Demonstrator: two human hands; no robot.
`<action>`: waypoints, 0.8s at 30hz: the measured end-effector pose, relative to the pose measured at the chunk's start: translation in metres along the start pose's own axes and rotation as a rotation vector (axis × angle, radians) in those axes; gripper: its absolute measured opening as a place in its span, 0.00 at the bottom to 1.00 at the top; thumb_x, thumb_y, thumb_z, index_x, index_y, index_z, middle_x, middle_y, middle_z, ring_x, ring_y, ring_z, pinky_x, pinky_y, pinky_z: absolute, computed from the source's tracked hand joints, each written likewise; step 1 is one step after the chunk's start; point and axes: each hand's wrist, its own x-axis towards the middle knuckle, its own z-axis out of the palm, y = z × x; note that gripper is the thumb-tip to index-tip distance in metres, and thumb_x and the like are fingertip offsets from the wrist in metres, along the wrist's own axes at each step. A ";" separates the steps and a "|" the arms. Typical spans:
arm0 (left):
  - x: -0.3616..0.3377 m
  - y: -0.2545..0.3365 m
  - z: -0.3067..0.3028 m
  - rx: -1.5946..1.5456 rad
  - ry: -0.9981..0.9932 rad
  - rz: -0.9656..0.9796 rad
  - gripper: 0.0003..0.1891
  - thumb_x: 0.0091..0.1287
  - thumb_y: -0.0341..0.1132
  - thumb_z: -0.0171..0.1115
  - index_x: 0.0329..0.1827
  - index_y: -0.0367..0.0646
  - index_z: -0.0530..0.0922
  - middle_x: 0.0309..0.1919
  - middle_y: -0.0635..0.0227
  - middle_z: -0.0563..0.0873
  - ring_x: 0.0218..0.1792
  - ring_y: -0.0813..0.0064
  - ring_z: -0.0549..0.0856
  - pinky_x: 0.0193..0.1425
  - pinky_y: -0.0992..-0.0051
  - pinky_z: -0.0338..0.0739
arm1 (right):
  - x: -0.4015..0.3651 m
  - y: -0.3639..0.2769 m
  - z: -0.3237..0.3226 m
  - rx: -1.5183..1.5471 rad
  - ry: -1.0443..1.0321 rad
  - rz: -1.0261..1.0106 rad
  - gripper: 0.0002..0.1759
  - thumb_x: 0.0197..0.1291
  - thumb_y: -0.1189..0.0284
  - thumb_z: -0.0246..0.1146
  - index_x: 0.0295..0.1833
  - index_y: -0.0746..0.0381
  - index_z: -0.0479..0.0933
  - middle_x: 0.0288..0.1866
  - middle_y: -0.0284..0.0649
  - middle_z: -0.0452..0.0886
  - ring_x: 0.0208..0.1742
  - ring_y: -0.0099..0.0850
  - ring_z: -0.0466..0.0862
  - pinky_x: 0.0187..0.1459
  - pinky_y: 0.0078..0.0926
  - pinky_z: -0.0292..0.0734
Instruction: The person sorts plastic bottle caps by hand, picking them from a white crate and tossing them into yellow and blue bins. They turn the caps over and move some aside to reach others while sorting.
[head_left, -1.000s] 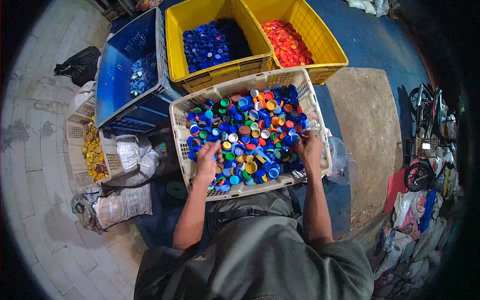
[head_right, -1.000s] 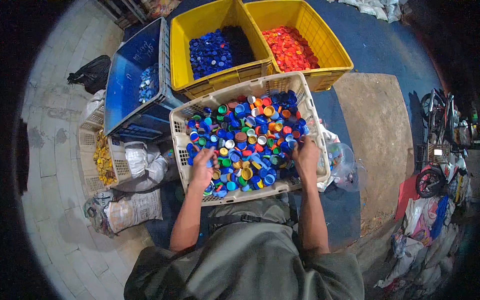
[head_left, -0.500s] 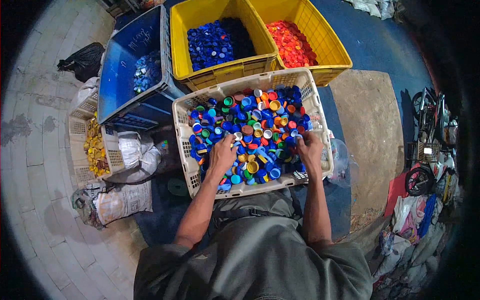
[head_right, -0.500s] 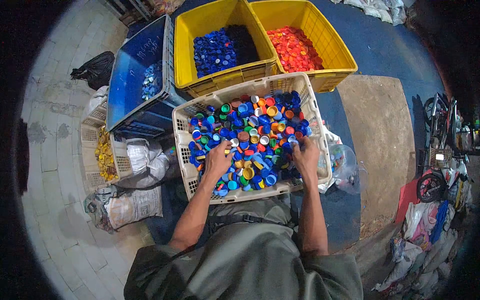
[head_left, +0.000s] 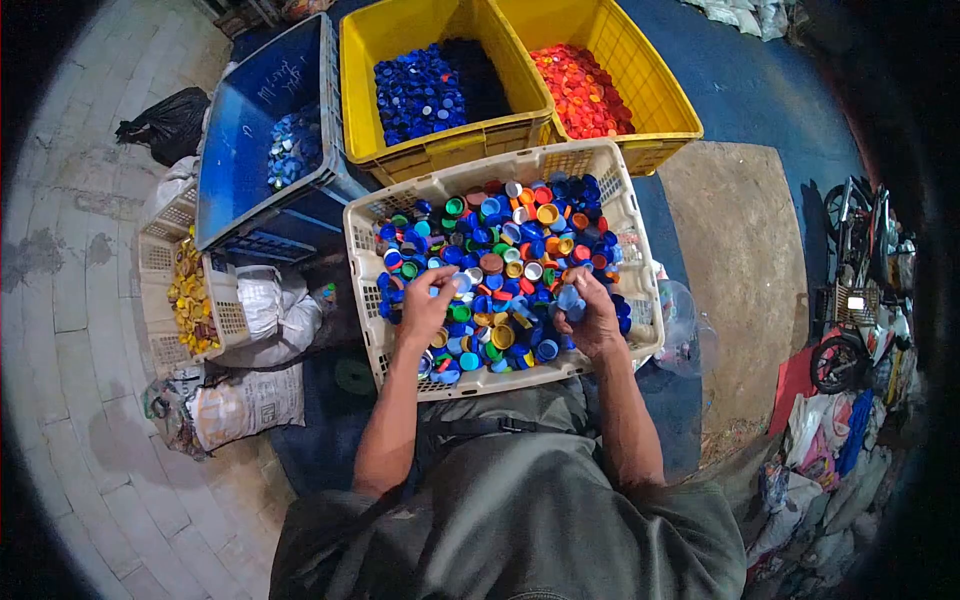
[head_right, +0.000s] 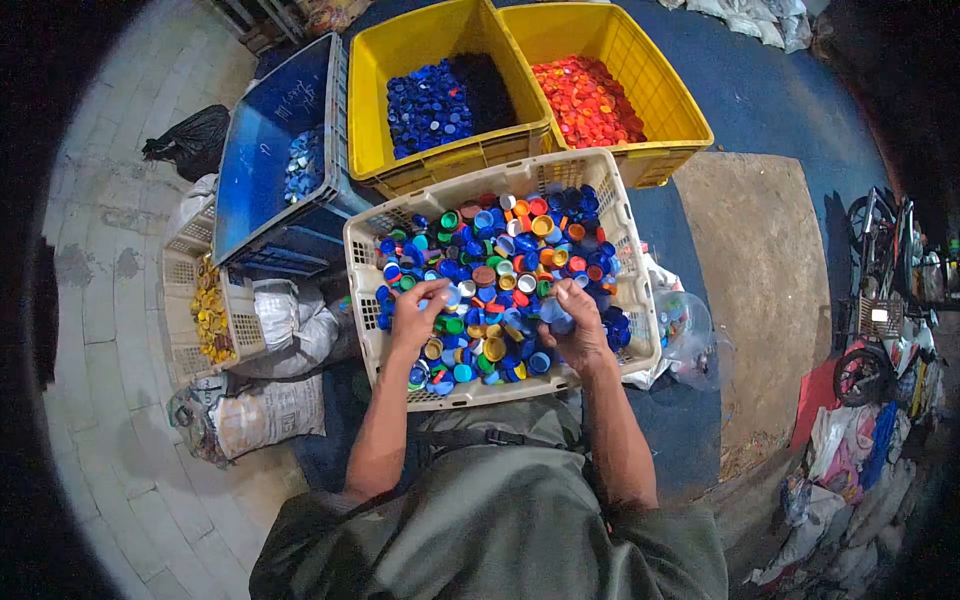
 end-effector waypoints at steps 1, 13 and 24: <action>-0.001 0.002 -0.005 -0.176 -0.022 -0.095 0.16 0.61 0.34 0.69 0.50 0.36 0.82 0.34 0.67 0.85 0.35 0.76 0.83 0.36 0.73 0.77 | 0.001 0.001 0.001 0.010 -0.026 -0.003 0.10 0.61 0.65 0.66 0.42 0.55 0.73 0.32 0.32 0.77 0.25 0.25 0.78 0.20 0.21 0.67; -0.027 0.005 0.001 -1.145 -0.134 -0.334 0.14 0.61 0.48 0.58 0.36 0.45 0.77 0.33 0.66 0.81 0.35 0.71 0.79 0.28 0.72 0.68 | 0.025 0.022 0.002 -1.117 0.145 -0.084 0.11 0.59 0.67 0.65 0.40 0.65 0.82 0.32 0.43 0.85 0.32 0.37 0.85 0.33 0.30 0.78; -0.013 0.018 0.041 -0.217 -0.187 -0.045 0.13 0.57 0.34 0.74 0.41 0.41 0.81 0.32 0.72 0.83 0.31 0.82 0.80 0.35 0.77 0.76 | 0.028 0.038 0.006 -1.551 0.180 -0.098 0.14 0.55 0.63 0.66 0.33 0.65 0.83 0.27 0.54 0.83 0.32 0.45 0.86 0.36 0.42 0.79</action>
